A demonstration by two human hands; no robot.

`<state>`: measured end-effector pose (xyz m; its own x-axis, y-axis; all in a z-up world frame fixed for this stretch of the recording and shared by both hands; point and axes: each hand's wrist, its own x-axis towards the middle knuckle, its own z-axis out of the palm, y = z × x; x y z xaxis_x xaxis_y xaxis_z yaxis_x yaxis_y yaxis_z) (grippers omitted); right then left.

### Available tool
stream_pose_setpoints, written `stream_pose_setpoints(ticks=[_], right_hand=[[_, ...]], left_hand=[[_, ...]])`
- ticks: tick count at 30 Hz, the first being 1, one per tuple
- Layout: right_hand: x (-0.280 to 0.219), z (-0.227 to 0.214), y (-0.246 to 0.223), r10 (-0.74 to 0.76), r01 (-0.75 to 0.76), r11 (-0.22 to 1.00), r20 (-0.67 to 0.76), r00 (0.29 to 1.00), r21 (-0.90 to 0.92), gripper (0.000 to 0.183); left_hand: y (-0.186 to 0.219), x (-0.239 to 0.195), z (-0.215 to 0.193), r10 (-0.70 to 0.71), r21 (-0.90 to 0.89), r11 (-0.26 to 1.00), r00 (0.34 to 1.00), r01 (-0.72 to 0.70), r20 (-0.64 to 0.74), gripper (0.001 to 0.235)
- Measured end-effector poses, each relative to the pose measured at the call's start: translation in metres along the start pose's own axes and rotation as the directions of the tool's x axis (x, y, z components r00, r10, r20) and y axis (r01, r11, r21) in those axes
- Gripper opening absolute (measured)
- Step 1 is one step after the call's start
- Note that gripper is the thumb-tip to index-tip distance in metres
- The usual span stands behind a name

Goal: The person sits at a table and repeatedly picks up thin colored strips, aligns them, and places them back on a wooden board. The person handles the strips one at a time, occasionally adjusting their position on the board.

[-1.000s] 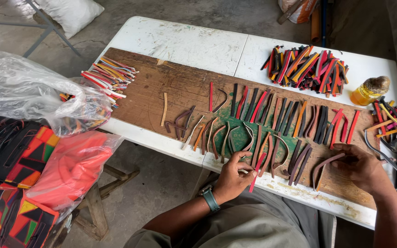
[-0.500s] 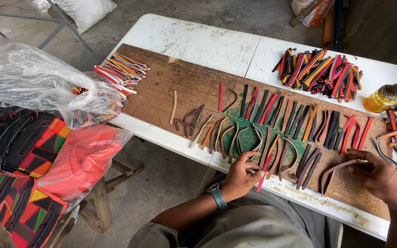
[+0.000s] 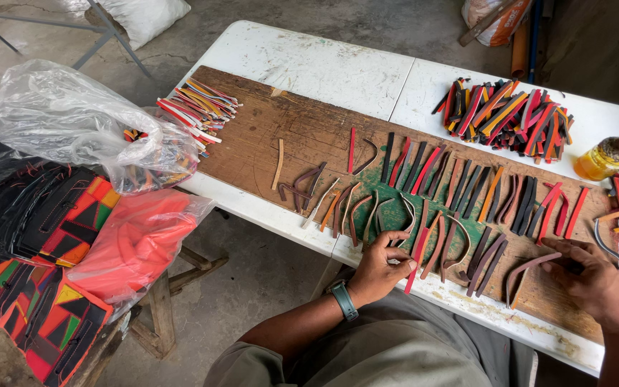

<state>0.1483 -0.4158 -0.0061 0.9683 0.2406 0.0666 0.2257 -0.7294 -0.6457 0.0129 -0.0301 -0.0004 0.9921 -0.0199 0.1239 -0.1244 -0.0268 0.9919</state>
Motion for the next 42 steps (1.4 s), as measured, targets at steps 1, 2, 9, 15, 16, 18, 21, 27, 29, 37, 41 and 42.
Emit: stream_pose_setpoints(ticks=[1, 2, 9, 15, 16, 18, 21, 27, 29, 37, 41, 42], right_hand=[[0.001, 0.001, 0.003, -0.011, 0.011, 1.000, -0.003, 1.000, 0.004, 0.053], [0.003, 0.001, 0.007, 0.002, -0.005, 0.994, 0.028, 1.000, 0.107, 0.053], [0.006, -0.017, -0.002, 0.034, -0.012, 0.972, -0.092, 0.995, 0.233, 0.039], [0.002, -0.012, -0.085, -0.208, 0.185, 0.977, -0.259, 0.943, -0.110, 0.024], [0.000, -0.009, -0.096, -0.256, 0.229, 0.965, -0.280, 0.925, -0.126, 0.021], [-0.006, 0.000, -0.111, -0.301, 0.268, 0.952, -0.322, 0.897, -0.145, 0.025], [-0.024, 0.013, -0.112, -0.296, 0.266, 0.955, -0.394, 0.870, -0.130, 0.023], [-0.055, 0.023, -0.077, -0.213, 0.206, 0.976, -0.454, 0.865, -0.065, 0.013], [-0.061, 0.024, -0.065, -0.172, 0.167, 0.985, -0.455, 0.874, -0.051, 0.012], [-0.066, 0.021, -0.043, -0.128, 0.189, 0.979, -0.495, 0.860, 0.075, 0.013], [-0.068, 0.023, -0.045, -0.095, 0.148, 0.987, -0.492, 0.866, 0.069, 0.013], [-0.069, 0.024, -0.046, -0.081, 0.135, 0.988, -0.499, 0.863, 0.073, 0.013]], left_hand=[[0.001, 0.000, 0.000, 0.011, 0.024, 1.000, 1.000, -0.011, 0.003, 0.054], [0.001, -0.001, -0.001, 0.010, 0.028, 1.000, 1.000, -0.010, 0.003, 0.054], [0.001, 0.001, -0.001, 0.008, -0.017, 1.000, 1.000, -0.008, 0.002, 0.054], [0.003, -0.008, -0.004, -0.104, -0.141, 0.986, 0.992, 0.092, -0.076, 0.049], [0.004, -0.010, -0.009, -0.149, -0.144, 0.981, 0.983, 0.133, -0.103, 0.048], [0.004, -0.013, -0.032, -0.095, -0.111, 0.991, 0.972, 0.072, -0.216, 0.047], [0.003, -0.007, -0.085, 0.001, -0.169, 0.983, 0.919, -0.074, -0.394, 0.047], [-0.001, 0.000, -0.170, 0.024, -0.112, 0.988, 0.818, -0.107, -0.574, 0.046], [-0.003, 0.000, -0.178, 0.039, -0.074, 0.992, 0.804, -0.103, -0.593, 0.045], [0.038, 0.038, -0.268, 0.317, 0.783, 0.580, 0.823, 0.225, -0.471, 0.013], [0.045, 0.079, -0.278, 0.086, 0.886, 0.159, 0.888, 0.435, -0.452, 0.016], [0.044, 0.085, -0.277, -0.029, 0.875, 0.045, 0.876, 0.482, -0.481, 0.018]])
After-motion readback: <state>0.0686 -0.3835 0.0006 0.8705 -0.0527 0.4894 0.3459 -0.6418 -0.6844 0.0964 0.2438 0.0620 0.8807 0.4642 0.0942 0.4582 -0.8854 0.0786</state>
